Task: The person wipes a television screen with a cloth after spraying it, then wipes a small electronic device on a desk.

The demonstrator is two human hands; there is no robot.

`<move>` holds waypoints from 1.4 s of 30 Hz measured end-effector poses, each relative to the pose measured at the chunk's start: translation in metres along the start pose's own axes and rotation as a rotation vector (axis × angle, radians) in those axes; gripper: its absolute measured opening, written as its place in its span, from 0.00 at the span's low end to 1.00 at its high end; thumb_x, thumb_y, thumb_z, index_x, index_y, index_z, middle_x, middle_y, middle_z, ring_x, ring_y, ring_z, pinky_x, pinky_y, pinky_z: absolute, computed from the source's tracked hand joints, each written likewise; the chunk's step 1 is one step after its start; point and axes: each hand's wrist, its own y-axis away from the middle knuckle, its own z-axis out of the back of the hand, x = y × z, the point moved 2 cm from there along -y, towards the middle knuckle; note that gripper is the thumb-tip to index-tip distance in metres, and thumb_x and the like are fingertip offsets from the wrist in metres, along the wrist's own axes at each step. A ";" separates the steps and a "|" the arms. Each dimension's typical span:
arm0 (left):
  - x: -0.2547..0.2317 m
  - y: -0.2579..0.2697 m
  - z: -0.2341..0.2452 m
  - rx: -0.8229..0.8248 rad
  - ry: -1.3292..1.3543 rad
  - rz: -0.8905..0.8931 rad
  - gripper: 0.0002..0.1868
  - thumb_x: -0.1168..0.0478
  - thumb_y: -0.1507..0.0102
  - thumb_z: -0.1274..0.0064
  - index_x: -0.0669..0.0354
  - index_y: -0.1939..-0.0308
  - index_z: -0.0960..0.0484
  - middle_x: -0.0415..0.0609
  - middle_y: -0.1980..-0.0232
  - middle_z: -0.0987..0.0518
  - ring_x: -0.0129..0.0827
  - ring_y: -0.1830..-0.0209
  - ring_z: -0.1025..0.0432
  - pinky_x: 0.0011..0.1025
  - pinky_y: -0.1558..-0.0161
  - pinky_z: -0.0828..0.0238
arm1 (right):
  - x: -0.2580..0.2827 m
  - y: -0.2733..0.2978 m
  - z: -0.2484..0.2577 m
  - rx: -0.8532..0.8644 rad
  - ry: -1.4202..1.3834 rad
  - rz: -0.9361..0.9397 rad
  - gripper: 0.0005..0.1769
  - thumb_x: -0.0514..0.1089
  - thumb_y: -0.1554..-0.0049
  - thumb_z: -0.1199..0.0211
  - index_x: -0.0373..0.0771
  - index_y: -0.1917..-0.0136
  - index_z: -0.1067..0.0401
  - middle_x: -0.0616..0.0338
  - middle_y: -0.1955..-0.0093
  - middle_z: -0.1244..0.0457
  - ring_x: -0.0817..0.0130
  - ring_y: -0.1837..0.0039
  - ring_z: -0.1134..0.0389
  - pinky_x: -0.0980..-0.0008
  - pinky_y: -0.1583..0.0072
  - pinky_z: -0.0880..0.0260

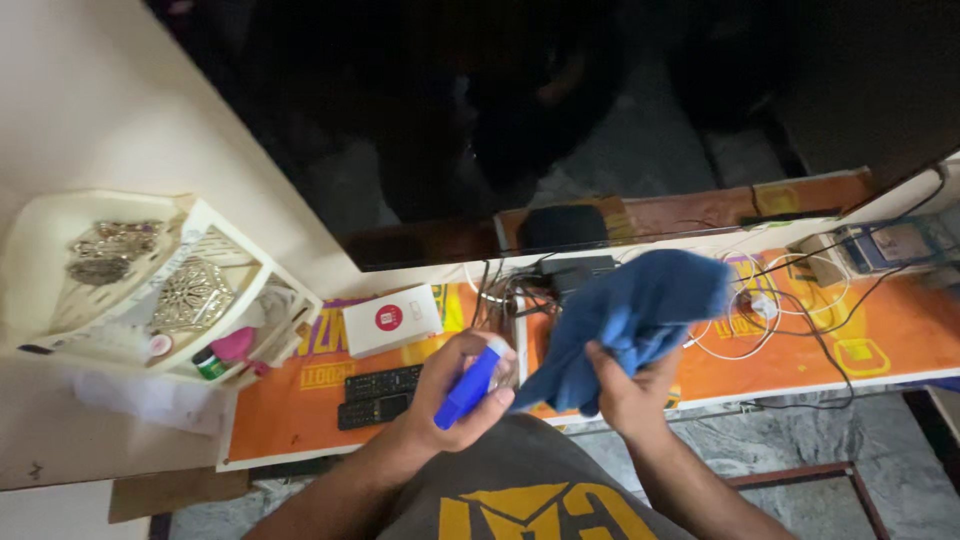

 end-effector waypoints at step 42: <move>-0.005 -0.005 -0.056 -0.294 -0.388 -0.283 0.46 0.37 0.41 0.38 0.63 0.31 0.35 0.64 0.27 0.48 0.54 0.23 0.48 0.49 0.21 0.50 | 0.028 0.018 -0.039 0.718 0.230 0.160 0.79 0.73 0.60 0.23 0.31 0.18 0.66 0.49 0.27 0.55 0.59 0.21 0.52 0.58 0.21 0.50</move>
